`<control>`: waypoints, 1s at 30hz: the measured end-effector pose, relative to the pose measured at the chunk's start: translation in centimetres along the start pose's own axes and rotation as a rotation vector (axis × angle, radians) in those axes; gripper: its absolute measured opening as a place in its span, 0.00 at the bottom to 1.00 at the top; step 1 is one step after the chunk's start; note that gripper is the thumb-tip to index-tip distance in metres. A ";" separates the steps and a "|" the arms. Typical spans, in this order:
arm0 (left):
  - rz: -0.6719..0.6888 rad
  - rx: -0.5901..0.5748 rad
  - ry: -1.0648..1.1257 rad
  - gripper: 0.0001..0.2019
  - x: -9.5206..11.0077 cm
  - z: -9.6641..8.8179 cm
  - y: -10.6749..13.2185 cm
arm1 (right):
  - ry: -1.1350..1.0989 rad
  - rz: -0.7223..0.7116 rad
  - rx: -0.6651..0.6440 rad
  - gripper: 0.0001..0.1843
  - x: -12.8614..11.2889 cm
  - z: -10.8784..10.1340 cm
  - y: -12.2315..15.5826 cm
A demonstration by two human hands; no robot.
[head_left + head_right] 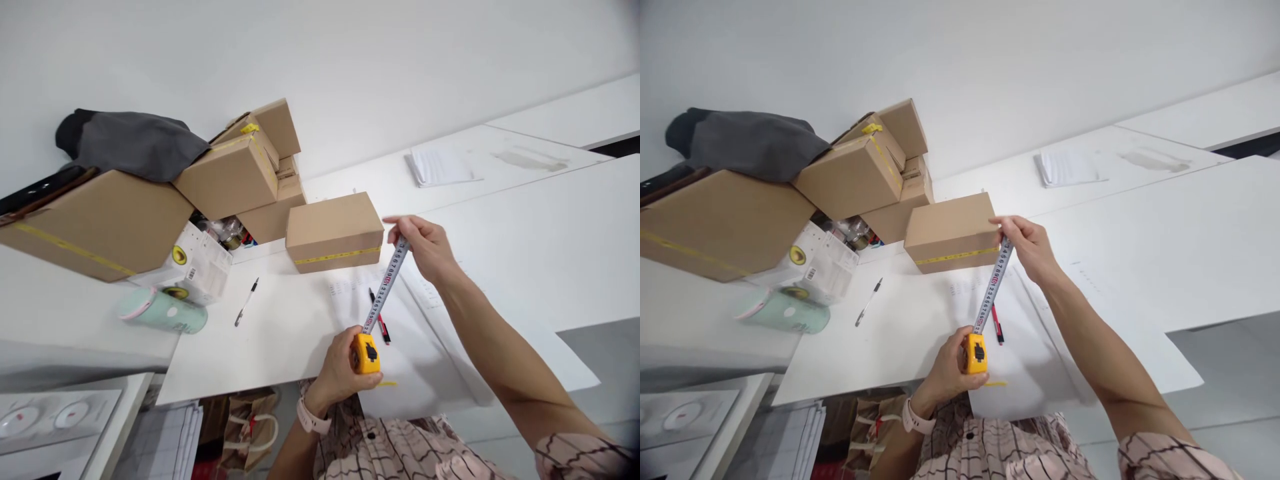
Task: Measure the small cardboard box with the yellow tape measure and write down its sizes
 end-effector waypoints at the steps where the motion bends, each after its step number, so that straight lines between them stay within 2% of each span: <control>1: -0.001 -0.006 -0.013 0.37 0.1 -0.1 0.1 | -0.007 0.005 0.005 0.28 -0.5 -0.4 0.8; 4: 0.001 -0.004 0.026 0.46 0.8 0.0 -0.1 | 0.021 0.047 -0.040 0.24 -0.4 -0.1 3.9; 6: 0.016 0.012 0.073 0.54 1.7 0.1 -0.4 | 0.081 0.082 -0.188 0.24 0.6 1.3 6.5; 8: 0.045 0.031 0.086 0.57 2.5 0.0 -0.9 | 0.212 0.047 -0.328 0.23 1.8 2.6 8.7; 9: 0.059 0.049 0.078 0.58 2.7 -0.2 -1.1 | 0.313 0.015 -0.324 0.23 2.5 2.9 9.5; 11: 0.075 0.106 0.021 0.58 2.8 -1.0 -1.5 | 0.560 0.007 -0.227 0.23 4.1 2.8 10.3; 13: 0.059 0.193 -0.105 0.57 2.3 -2.2 -1.9 | 0.787 0.094 -0.160 0.22 5.8 2.4 10.5; 14: 0.046 0.238 -0.200 0.56 2.0 -3.0 -2.2 | 0.871 0.147 -0.186 0.20 6.7 2.2 10.5; 17: 0.022 0.340 -0.551 0.50 1.0 -5.0 -3.2 | 1.015 0.168 -0.388 0.17 8.4 2.8 10.8; 20: -0.027 0.332 -0.817 0.45 0.2 -6.5 -4.3 | 1.075 0.104 -0.539 0.16 9.0 3.9 11.3; 23: -0.081 0.262 -0.931 0.41 -0.4 -7.4 -5.2 | 0.922 0.128 -0.614 0.19 8.8 3.7 11.1; 26: -0.033 0.265 -1.012 0.38 -0.7 -7.4 -5.6 | 0.440 0.280 -0.621 0.17 8.1 2.2 10.4; 28: 0.068 0.277 -1.044 0.37 -0.6 -6.3 -5.7 | 0.094 0.408 -0.592 0.20 7.5 1.0 10.0; 30: 0.210 0.188 -1.015 0.38 -0.6 -4.3 -5.8 | -0.108 0.491 -0.522 0.24 6.9 0.1 9.8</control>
Point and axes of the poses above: each hand's wrist, its own y-axis away from the middle knuckle, its own z-axis out of the palm, x = y × z, the point moved 2 cm from there along -y, towards the middle knuckle, and after that the axes turned 4 degrees about -y, right-handed, at the moved point
